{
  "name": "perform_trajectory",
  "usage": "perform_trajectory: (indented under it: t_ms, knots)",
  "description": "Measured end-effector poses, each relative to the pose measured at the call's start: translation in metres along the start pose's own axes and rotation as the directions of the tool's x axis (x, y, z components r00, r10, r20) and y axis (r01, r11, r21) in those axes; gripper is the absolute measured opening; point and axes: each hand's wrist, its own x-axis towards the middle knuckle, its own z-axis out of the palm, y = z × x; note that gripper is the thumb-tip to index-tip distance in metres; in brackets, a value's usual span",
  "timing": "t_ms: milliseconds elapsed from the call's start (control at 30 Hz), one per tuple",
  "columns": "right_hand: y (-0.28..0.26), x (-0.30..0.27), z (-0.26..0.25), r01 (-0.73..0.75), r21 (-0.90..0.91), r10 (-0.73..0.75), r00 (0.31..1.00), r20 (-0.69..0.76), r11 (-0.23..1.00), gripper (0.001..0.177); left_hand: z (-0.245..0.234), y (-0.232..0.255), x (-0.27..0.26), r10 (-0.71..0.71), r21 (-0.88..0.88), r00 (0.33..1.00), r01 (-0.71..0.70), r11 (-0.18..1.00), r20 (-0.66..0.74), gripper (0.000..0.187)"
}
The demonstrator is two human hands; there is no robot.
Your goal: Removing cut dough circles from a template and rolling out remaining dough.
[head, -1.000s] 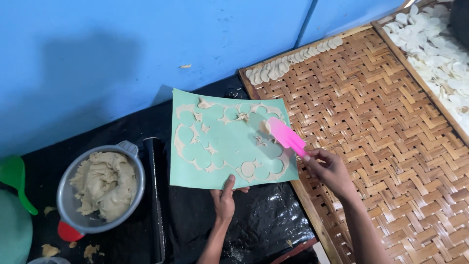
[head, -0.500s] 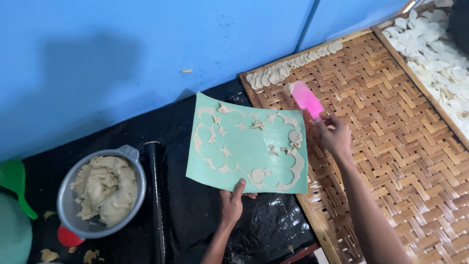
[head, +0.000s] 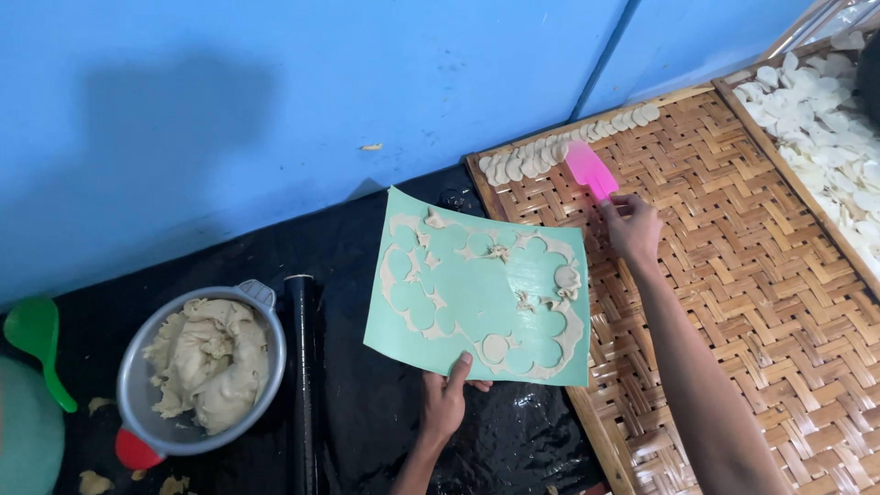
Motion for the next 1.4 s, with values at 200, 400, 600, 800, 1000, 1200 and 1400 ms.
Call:
perform_trajectory:
  t_ms: [200,400,600,800,1000,1200,1400]
  knots:
    - [-0.033,-0.022,-0.021,0.175,-0.22,-0.192,0.979,-0.06,0.96,0.026,-0.003,-0.007,0.0,0.022,-0.019,1.0,-0.022,1.0,0.015,0.031]
    - [-0.05,-0.062,-0.045,0.258,-0.346,-0.311,0.944,-0.108,0.902,0.024,-0.001,-0.008,0.0,0.006,-0.026,1.0,-0.006,1.0,0.001,0.032]
    - [-0.061,-0.173,-0.081,0.275,-0.09,-0.274,0.961,0.022,0.957,0.027,0.001,-0.008,0.001,-0.027,-0.008,1.0,0.027,1.0,0.009,0.031]
    - [-0.054,-0.254,-0.108,0.133,-0.028,-0.127,0.98,0.154,0.991,0.031,0.002,-0.004,0.004,-0.115,0.036,0.988,0.112,0.993,0.107,0.032]
    - [-0.05,-0.285,-0.122,0.045,-0.059,-0.034,0.985,0.168,0.997,0.033,0.009,0.006,-0.001,-0.26,0.0,0.949,0.264,0.965,0.181,0.031]
    - [-0.044,-0.292,-0.124,0.084,-0.065,-0.071,0.982,0.177,0.994,0.03,0.002,-0.01,0.0,-0.169,-0.02,0.971,0.175,0.984,0.17,0.034]
    - [-0.057,-0.288,-0.131,0.052,-0.076,-0.037,0.983,0.18,0.996,0.03,0.007,-0.017,0.005,-0.037,0.017,0.987,0.035,0.999,0.155,0.036]
